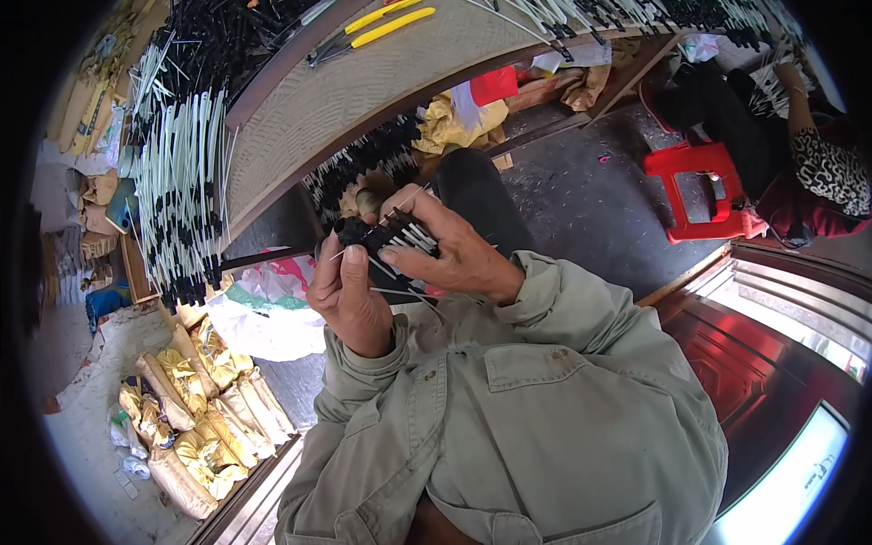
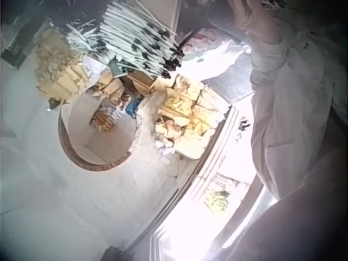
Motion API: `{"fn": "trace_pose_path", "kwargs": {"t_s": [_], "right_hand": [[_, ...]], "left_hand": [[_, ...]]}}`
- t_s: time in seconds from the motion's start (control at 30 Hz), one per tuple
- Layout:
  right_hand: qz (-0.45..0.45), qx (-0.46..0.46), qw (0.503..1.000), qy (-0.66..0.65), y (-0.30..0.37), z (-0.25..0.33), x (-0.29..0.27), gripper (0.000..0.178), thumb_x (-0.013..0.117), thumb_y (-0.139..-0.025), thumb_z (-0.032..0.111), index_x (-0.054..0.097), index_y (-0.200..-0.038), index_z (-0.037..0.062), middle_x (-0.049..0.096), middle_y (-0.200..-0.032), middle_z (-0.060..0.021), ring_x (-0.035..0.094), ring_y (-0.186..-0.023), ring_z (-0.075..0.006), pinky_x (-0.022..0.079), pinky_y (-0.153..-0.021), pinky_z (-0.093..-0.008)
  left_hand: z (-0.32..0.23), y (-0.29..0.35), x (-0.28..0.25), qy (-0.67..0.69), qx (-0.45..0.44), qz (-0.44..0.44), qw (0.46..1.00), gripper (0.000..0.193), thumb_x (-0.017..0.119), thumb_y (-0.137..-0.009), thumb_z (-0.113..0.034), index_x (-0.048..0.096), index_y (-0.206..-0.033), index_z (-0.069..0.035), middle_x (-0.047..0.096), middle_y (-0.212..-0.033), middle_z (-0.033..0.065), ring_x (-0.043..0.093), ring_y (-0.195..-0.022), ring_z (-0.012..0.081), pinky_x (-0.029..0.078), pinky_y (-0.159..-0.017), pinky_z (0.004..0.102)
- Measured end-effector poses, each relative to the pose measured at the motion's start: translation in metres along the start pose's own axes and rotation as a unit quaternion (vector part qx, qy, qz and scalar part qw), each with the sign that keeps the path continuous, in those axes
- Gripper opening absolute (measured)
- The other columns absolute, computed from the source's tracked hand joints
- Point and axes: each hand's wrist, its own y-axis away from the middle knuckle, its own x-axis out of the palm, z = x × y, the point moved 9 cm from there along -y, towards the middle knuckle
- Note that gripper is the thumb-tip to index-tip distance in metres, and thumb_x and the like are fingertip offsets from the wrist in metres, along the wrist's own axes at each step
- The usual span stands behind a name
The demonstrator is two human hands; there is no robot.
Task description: Assembling small plastic components with metal pins using hand tools.
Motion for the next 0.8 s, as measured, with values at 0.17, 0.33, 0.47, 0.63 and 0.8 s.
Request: {"fn": "trace_pose_path", "kwargs": {"t_s": [0.17,0.33,0.47,0.63,0.8], "right_hand": [[-0.015,-0.037,0.999,-0.009,0.004,0.006,-0.003,0.027,0.053,-0.080,0.003,0.044,-0.106,0.0023,0.048,-0.095,-0.0055,0.044,-0.085,-0.0108,0.037,-0.076,-0.0260],[0.018,0.002,0.999,0.042,0.003,0.011,-0.002,0.026,0.056,-0.080,0.005,0.051,-0.105,-0.0019,0.055,-0.088,-0.0073,0.050,-0.079,-0.0112,0.041,-0.072,-0.0252],[-0.007,-0.076,0.992,0.104,0.003,0.020,-0.003,0.024,0.059,-0.080,0.008,0.056,-0.100,-0.0042,0.058,-0.077,-0.0070,0.053,-0.068,-0.0113,0.044,-0.063,-0.0250],[0.014,-0.055,0.989,0.137,0.005,0.024,0.001,0.024,0.060,-0.080,0.009,0.055,-0.100,-0.0039,0.059,-0.074,-0.0068,0.053,-0.066,-0.0116,0.043,-0.060,-0.0253],[0.047,0.075,0.996,-0.034,0.000,0.003,0.003,0.022,0.061,-0.079,0.011,0.054,-0.096,-0.0010,0.056,-0.077,-0.0036,0.052,-0.070,-0.0096,0.042,-0.063,-0.0239]], "left_hand": [[-0.005,0.002,0.003,-0.010,0.011,0.020,1.000,0.031,0.053,-0.086,-0.005,0.051,-0.114,0.009,0.059,-0.100,0.0097,0.052,-0.090,0.0121,0.040,-0.081,0.0219],[-0.004,0.001,0.002,0.017,-0.010,0.061,0.998,0.034,0.052,-0.088,-0.014,0.051,-0.114,0.009,0.060,-0.102,0.0130,0.054,-0.093,0.0154,0.041,-0.085,0.0266],[-0.003,0.001,0.003,0.055,-0.026,0.083,0.995,0.037,0.051,-0.089,-0.021,0.052,-0.111,0.009,0.060,-0.103,0.0158,0.055,-0.095,0.0190,0.042,-0.086,0.0312],[-0.004,0.005,0.003,0.079,-0.042,0.072,0.993,0.039,0.052,-0.089,-0.022,0.052,-0.111,0.009,0.059,-0.103,0.0162,0.055,-0.094,0.0188,0.042,-0.087,0.0308],[0.000,0.008,-0.003,0.089,-0.057,0.072,0.992,0.040,0.054,-0.088,-0.023,0.051,-0.112,0.010,0.059,-0.103,0.0150,0.055,-0.093,0.0187,0.042,-0.085,0.0299]]}}
